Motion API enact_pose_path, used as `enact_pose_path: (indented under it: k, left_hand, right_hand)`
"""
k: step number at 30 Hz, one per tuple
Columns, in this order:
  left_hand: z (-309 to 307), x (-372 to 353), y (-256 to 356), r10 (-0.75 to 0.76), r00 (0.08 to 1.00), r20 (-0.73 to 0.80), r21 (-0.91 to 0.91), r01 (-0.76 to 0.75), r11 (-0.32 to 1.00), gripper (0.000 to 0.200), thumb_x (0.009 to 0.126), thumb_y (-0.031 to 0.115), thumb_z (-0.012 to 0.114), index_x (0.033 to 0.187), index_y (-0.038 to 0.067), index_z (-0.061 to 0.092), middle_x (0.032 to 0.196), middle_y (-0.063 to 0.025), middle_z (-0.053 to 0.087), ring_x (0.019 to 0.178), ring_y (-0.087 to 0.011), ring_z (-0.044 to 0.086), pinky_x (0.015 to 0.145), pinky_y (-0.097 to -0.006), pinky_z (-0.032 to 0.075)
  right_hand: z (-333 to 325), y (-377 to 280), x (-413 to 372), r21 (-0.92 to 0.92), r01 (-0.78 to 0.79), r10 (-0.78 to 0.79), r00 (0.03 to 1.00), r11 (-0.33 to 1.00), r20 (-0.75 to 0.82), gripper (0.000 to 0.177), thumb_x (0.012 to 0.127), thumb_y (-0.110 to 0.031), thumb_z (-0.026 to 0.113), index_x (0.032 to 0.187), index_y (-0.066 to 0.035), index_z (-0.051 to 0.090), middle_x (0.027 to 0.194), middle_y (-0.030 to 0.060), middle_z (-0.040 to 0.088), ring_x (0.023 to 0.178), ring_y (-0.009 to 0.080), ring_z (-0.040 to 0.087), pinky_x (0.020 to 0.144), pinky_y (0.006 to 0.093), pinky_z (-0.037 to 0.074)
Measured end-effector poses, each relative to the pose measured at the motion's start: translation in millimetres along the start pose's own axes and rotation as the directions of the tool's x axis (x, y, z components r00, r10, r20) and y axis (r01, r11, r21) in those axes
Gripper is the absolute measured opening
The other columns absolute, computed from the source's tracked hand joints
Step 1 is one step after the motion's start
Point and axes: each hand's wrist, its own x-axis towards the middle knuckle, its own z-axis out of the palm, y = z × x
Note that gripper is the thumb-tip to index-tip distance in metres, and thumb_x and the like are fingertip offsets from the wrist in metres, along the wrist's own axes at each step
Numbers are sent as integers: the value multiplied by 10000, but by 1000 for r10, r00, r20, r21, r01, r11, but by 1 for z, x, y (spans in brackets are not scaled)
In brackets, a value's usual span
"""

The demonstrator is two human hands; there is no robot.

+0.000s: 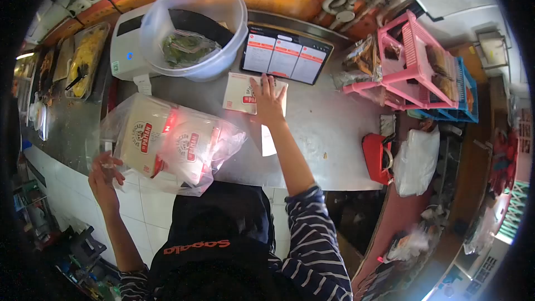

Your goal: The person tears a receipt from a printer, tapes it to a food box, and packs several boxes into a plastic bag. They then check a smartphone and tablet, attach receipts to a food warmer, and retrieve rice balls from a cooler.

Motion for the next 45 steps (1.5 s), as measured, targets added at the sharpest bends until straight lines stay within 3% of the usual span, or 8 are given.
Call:
enact_pose_path:
  k: [11,15,22,26,35,38,43,45]
  left_hand:
    - [-8,31,27,207,944,257,-170,-167,971,468,964,319,254,1271,0,407,1188,-138,549,455,-34,456,406,-151,335]
    - [-17,49,26,66,945,321,-241,14,970,461,967,287,261,1345,28,303,1288,-148,459,653,-82,577,550,-167,450]
    - [-26,54,-18,-258,917,305,-855,382,351,492,938,347,360,1310,26,365,1220,-148,512,889,-158,586,719,-252,496]
    - [-63,33,-1,-160,960,229,-373,239,897,507,953,392,287,1152,-5,532,914,-56,640,374,-43,262,342,-188,204]
    - [8,39,40,46,773,633,-351,234,907,455,941,335,373,1269,22,404,788,-89,583,464,-102,497,475,-206,402]
    - [65,30,-1,130,800,585,-122,-72,990,576,904,353,434,1343,13,283,1065,-170,547,766,-204,561,702,-279,448]
    - [113,0,-21,339,809,481,491,-568,660,878,726,445,616,1348,-36,226,1251,-213,428,1196,-302,363,1029,-463,225]
    - [130,1,-37,337,810,480,543,-576,611,968,650,463,666,1338,-54,222,1262,-207,417,1222,-325,321,1042,-509,169]
  right_hand:
    - [-244,-88,-11,-63,282,-265,943,957,203,935,473,-293,750,1305,-134,353,1147,171,448,1139,344,387,951,446,331]
    - [-288,-155,-10,479,687,-812,575,546,101,975,450,-193,787,1302,-70,328,1204,188,409,1153,342,383,994,413,290]
    - [-171,-251,7,702,705,-940,296,95,-170,1031,446,-174,813,1318,-78,271,1318,193,282,1208,369,332,1000,398,301]
    - [-154,-226,25,498,824,-954,300,270,20,1018,452,-151,804,1328,-173,287,1307,187,303,1206,362,337,987,481,289]
    - [-128,-154,-6,-61,984,-921,176,165,348,815,623,-226,727,1320,-332,318,1300,132,371,1261,250,317,991,620,201]
    - [-95,-147,-11,718,396,-794,484,573,367,705,681,-228,690,1305,-256,363,1320,133,349,1266,290,287,1031,564,180]
    - [-101,-103,-27,122,783,-783,573,610,240,799,648,-414,699,1305,-116,358,1338,178,306,1287,308,235,1028,437,249]
    - [-113,-87,-34,281,468,-534,810,838,243,874,594,-516,699,1292,-109,368,1157,192,495,1133,336,434,973,450,293]
